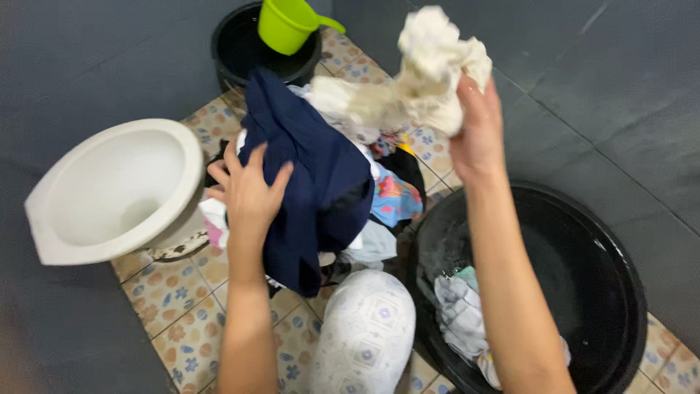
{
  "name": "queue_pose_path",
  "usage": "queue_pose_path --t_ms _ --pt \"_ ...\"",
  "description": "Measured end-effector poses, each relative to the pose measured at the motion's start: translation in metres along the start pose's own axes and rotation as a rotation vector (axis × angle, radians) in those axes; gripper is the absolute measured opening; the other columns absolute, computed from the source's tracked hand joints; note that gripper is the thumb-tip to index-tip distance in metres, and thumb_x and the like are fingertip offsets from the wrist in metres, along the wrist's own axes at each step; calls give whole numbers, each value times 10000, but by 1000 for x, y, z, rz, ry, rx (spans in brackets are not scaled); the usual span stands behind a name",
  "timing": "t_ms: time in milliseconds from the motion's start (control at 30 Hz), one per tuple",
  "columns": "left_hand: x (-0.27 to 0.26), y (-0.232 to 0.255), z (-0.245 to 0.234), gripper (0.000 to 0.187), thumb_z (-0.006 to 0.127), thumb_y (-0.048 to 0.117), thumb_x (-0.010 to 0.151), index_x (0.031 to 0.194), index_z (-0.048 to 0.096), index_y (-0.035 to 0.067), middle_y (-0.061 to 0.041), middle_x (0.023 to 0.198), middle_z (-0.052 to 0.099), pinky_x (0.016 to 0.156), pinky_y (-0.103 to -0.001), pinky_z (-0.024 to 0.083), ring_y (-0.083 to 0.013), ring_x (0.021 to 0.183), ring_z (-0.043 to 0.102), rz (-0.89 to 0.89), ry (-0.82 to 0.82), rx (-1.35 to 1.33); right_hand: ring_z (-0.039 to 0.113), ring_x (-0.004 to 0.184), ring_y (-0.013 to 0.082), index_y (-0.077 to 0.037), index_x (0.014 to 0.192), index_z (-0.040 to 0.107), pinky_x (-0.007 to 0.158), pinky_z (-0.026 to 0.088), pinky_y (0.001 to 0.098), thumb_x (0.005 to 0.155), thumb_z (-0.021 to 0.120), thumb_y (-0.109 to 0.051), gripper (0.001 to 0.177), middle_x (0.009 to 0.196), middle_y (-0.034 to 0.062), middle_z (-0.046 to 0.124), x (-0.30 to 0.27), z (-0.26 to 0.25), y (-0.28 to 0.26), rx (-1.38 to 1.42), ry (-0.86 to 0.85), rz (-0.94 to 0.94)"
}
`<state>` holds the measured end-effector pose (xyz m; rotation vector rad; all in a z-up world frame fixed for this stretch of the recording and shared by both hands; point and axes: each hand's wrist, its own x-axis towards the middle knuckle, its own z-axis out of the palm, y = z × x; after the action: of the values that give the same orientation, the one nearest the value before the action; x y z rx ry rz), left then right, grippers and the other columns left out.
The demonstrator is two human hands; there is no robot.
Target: The person puts clothing into a basin of water, pours detergent from a packet into another basin, and agitates the soapy water by hand.
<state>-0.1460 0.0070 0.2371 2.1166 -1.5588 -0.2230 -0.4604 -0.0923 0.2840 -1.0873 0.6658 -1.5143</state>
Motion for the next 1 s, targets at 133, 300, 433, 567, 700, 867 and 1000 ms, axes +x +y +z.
queue_pose_path --t_ms 133,300,433,567,700,867,1000 --pt "-10 19 -3 616 816 376 888 1403 609 109 -263 1553 347 1019 -716 236 -485 1351 295 94 221 1 576 1266 151 -17 1489 487 1119 471 318 1084 581 -186 449 1375 72 608 -41 -54 -30 -298 83 -38" --pt "-54 97 -2 396 752 279 1054 1397 617 133 -164 1578 406 1237 -527 307 -387 1461 375 391 372 -253 628 1154 154 1 1372 568 1012 509 301 1064 579 -200 368 1267 74 669 -100 -135 -37 -412 298 82" --pt "-103 177 15 791 835 330 847 1516 480 100 -310 1565 347 1150 -596 276 -534 1391 346 767 -145 -480 657 1131 166 -45 1302 586 976 540 309 1007 551 -189 330 1237 68 681 -151 -176 -53 -205 328 248" --pt "-142 222 30 961 843 288 814 1586 310 80 -336 1568 308 1139 -578 285 -556 1410 322 716 -422 -609 624 1084 154 -96 1245 544 932 527 323 1103 527 -247 208 1170 65 623 -192 -188 -61 56 257 177" --pt "-165 248 38 978 811 140 792 1601 266 70 -276 1448 459 1051 -477 416 -457 1320 477 679 -593 -768 631 1098 163 -77 1164 559 955 529 320 1103 521 -304 238 1195 83 634 -220 -188 -70 190 172 175" --pt "-195 271 89 684 763 28 821 1451 511 119 -148 965 660 756 -338 544 -249 815 677 424 -659 -891 605 1088 171 -79 1077 597 952 513 326 1075 601 -252 173 1304 102 640 -240 -222 -85 -150 304 140" --pt "-209 265 183 628 710 -38 791 1390 595 110 -168 974 607 702 -349 527 -273 741 626 291 -586 -895 556 1086 344 -130 1151 680 924 468 443 847 827 -354 405 1280 194 596 -278 -291 -57 -1144 722 332"
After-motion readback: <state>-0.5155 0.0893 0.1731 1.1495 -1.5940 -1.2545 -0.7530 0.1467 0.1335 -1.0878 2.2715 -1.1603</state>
